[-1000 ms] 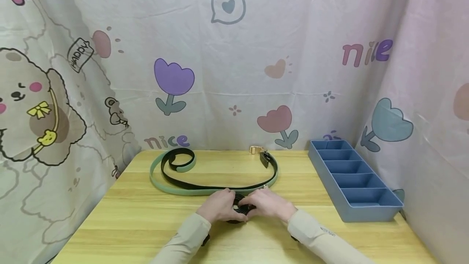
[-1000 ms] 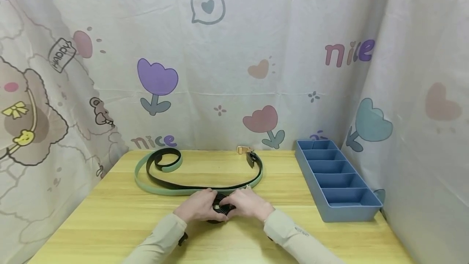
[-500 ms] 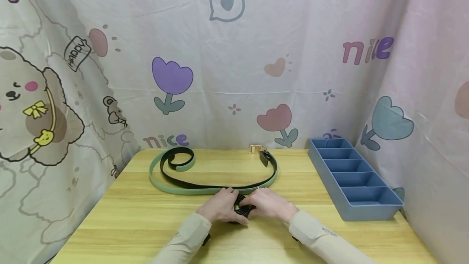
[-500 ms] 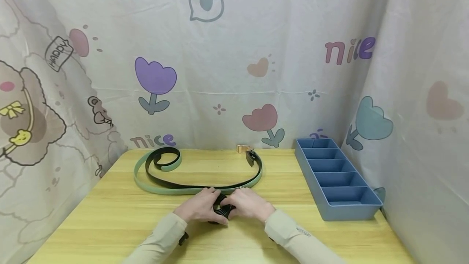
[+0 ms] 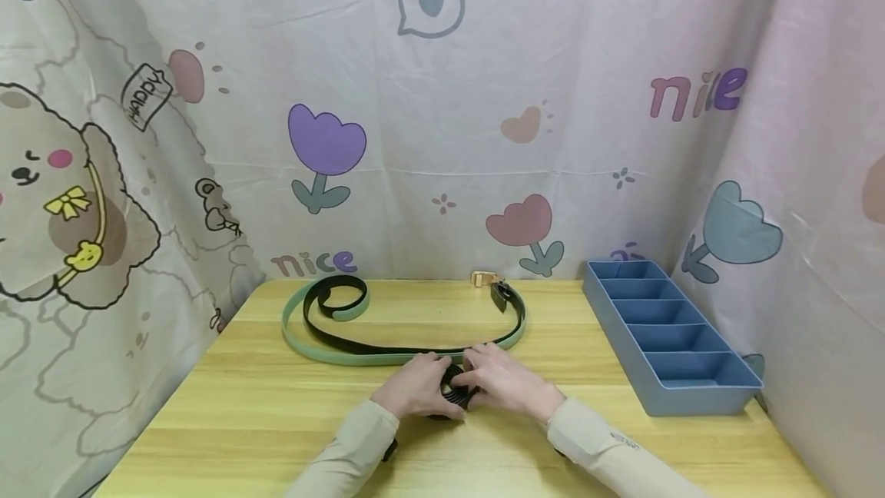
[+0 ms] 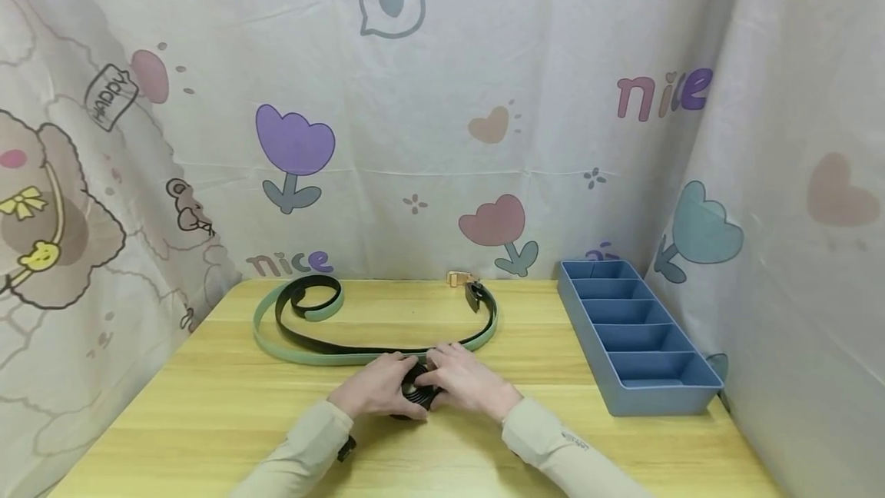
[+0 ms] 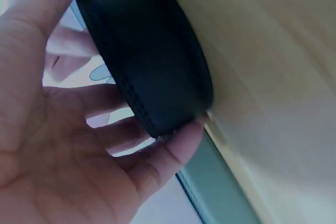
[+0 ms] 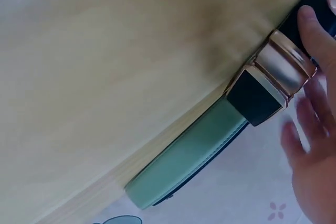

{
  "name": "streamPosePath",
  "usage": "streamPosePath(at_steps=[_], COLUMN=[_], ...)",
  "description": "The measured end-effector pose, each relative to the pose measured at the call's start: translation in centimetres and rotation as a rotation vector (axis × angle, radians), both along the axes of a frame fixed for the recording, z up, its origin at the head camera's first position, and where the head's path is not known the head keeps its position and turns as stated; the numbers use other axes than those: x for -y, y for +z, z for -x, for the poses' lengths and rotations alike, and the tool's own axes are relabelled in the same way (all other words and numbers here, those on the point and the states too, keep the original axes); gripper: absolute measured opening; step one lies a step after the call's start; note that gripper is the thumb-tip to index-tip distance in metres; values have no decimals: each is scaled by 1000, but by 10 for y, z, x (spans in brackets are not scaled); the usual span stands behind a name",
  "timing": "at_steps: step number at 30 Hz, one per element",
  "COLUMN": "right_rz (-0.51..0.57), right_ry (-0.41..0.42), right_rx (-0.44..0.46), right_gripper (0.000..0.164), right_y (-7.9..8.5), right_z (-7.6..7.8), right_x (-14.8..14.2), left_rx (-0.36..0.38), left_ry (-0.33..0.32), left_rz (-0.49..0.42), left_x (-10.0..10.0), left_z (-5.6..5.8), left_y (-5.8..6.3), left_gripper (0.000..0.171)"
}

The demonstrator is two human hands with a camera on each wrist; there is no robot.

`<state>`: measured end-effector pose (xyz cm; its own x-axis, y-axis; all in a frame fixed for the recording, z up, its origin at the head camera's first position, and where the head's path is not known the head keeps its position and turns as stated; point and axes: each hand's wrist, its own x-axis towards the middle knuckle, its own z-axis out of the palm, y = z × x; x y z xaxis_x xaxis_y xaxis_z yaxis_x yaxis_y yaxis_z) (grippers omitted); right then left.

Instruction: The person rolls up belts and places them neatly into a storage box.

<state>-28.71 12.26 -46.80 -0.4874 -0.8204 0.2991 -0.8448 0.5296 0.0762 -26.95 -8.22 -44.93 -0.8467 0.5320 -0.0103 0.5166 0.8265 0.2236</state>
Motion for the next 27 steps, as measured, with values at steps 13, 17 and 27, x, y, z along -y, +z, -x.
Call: streamPosePath(at_steps=[13,17,27], right_rz=[181,277,308], right_ry=[-247,-189,-155], right_rx=[275,434,304], right_gripper=[68,66,66], right_y=[0,6,25], right_z=[-9,-12,-19], right_x=[-6,-9,-10], left_rx=[37,22,8], left_ry=[-115,-122,26], left_rz=[-87,-116,-369], left_x=[2,3,3], left_z=[6,7,8], left_y=[-7,-8,5], left_gripper=[70,73,95])
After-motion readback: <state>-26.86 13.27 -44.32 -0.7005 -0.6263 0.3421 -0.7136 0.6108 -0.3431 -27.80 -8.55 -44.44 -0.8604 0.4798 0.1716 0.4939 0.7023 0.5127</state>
